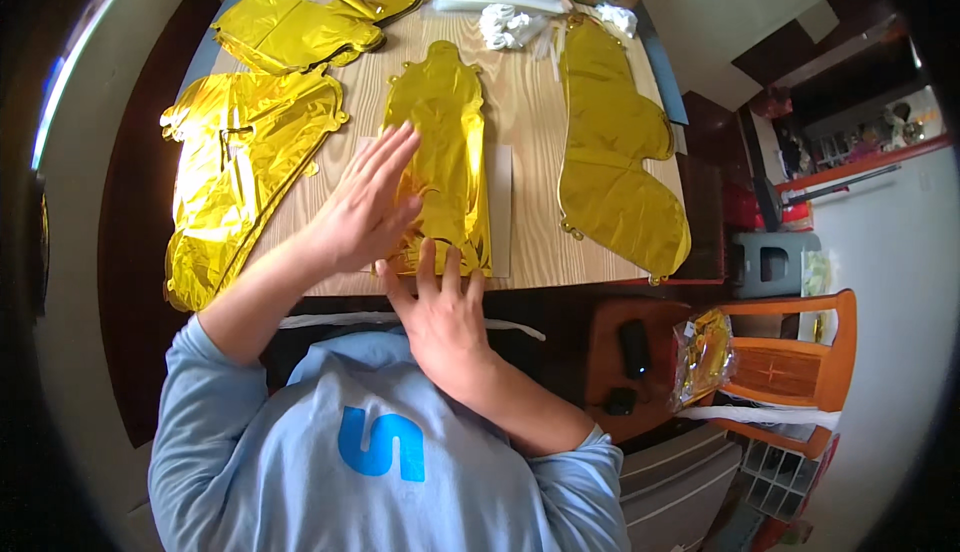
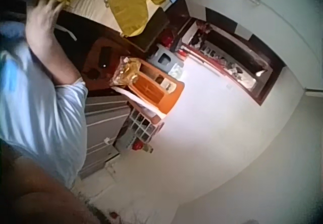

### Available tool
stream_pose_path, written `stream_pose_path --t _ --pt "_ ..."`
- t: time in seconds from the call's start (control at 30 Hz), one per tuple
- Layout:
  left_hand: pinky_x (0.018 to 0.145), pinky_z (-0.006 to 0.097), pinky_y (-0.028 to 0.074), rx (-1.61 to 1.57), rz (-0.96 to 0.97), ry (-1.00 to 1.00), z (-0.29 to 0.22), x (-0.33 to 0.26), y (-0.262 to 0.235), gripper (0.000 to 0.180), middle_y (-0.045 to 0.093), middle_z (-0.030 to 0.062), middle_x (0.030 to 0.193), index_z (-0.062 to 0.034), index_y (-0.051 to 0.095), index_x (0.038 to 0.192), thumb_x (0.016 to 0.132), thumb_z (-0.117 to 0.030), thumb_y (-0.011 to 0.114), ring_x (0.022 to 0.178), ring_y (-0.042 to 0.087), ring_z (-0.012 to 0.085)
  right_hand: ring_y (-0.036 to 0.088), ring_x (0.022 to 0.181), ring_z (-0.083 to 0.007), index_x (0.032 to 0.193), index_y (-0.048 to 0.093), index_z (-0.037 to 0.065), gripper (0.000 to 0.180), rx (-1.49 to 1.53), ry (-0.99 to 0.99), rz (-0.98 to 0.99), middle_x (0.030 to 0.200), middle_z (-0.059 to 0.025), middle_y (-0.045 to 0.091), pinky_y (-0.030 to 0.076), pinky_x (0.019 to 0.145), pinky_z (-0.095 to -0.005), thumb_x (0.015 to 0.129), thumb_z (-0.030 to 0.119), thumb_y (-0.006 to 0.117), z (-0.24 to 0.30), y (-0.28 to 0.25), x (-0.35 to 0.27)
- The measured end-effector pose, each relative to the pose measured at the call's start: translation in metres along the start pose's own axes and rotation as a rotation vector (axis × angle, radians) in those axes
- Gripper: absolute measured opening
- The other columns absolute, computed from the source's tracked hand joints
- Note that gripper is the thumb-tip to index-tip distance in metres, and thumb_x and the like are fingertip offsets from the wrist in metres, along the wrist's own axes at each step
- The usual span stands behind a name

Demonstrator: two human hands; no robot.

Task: Folding gold foil balloons into squares and placing them into clear plastic packaging with a white card insert.

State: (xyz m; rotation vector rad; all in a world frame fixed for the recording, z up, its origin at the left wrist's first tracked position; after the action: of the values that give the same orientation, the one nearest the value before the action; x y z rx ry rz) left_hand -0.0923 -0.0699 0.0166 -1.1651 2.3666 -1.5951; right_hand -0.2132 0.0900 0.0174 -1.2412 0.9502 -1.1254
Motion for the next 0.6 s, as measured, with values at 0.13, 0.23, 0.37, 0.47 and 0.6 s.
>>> stream_pose_path --t 0.13,0.23,0.37,0.47,0.6 --pt "0.124 0.052 0.021 -0.077 0.02 -0.114 0.011 -0.051 -0.015 0.074 0.034 0.0245 0.159 0.0006 0.033 0.155 0.096 -0.034 0.063 0.15 0.029 0.0404 0.059 0.113 -0.0393 0.149 0.049 0.011 0.068 0.216 -0.051 -0.085 0.131 -0.0238 0.059 0.049 0.091 -0.047 0.082 0.008 0.063 -0.026 -0.027 0.01" --pt "0.124 0.051 0.021 0.093 0.121 -0.12 0.02 -0.071 -0.023 0.074 0.036 0.0228 0.159 0.0006 0.034 0.154 0.096 -0.037 0.062 0.15 0.031 0.0385 0.063 0.114 -0.0374 0.142 0.056 0.008 0.053 0.355 -0.033 -0.157 0.13 -0.0224 0.063 0.046 0.103 -0.0476 0.091 0.018 0.066 -0.04 -0.032 0.021" --pt "0.124 0.052 0.021 0.119 0.115 -0.057 0.023 -0.066 -0.025 0.07 0.037 0.0204 0.159 -0.0013 0.038 0.153 0.097 -0.036 0.06 0.15 0.031 0.0361 0.042 0.139 -0.0413 0.144 0.055 0.01 0.061 0.228 -0.172 -0.279 0.152 -0.0195 0.046 0.032 0.115 -0.0561 0.09 0.032 0.072 -0.036 -0.007 0.045" --pt "0.124 0.052 0.019 0.138 0.14 -0.007 0.032 -0.048 -0.025 0.069 0.036 0.0191 0.161 -0.0026 0.037 0.154 0.098 -0.035 0.06 0.151 0.03 0.035 0.034 0.144 -0.046 0.148 0.052 0.012 0.065 0.254 -0.151 -0.197 0.157 -0.0218 0.038 0.024 0.118 -0.0616 0.092 0.04 0.069 -0.033 0.018 0.047" --pt "0.125 0.053 0.017 0.17 0.179 0.075 0.051 -0.037 -0.019 0.069 0.035 0.0174 0.162 -0.0025 0.036 0.155 0.099 -0.037 0.057 0.152 0.029 0.0336 0.032 0.145 -0.0476 0.15 0.05 0.016 0.063 0.22 -0.109 -0.179 0.159 -0.0228 0.036 0.023 0.119 -0.0618 0.096 0.046 0.063 -0.032 0.026 0.046"
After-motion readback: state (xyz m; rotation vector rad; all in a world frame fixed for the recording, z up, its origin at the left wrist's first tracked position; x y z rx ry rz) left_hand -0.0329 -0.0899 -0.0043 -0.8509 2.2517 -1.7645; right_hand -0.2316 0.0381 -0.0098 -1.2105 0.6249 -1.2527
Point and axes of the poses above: each hand's wrist, its own x-axis towards the middle knuckle, its own y-axis out of the palm, z = x × y, the point moved 1 cm from there along x, towards the middle knuckle
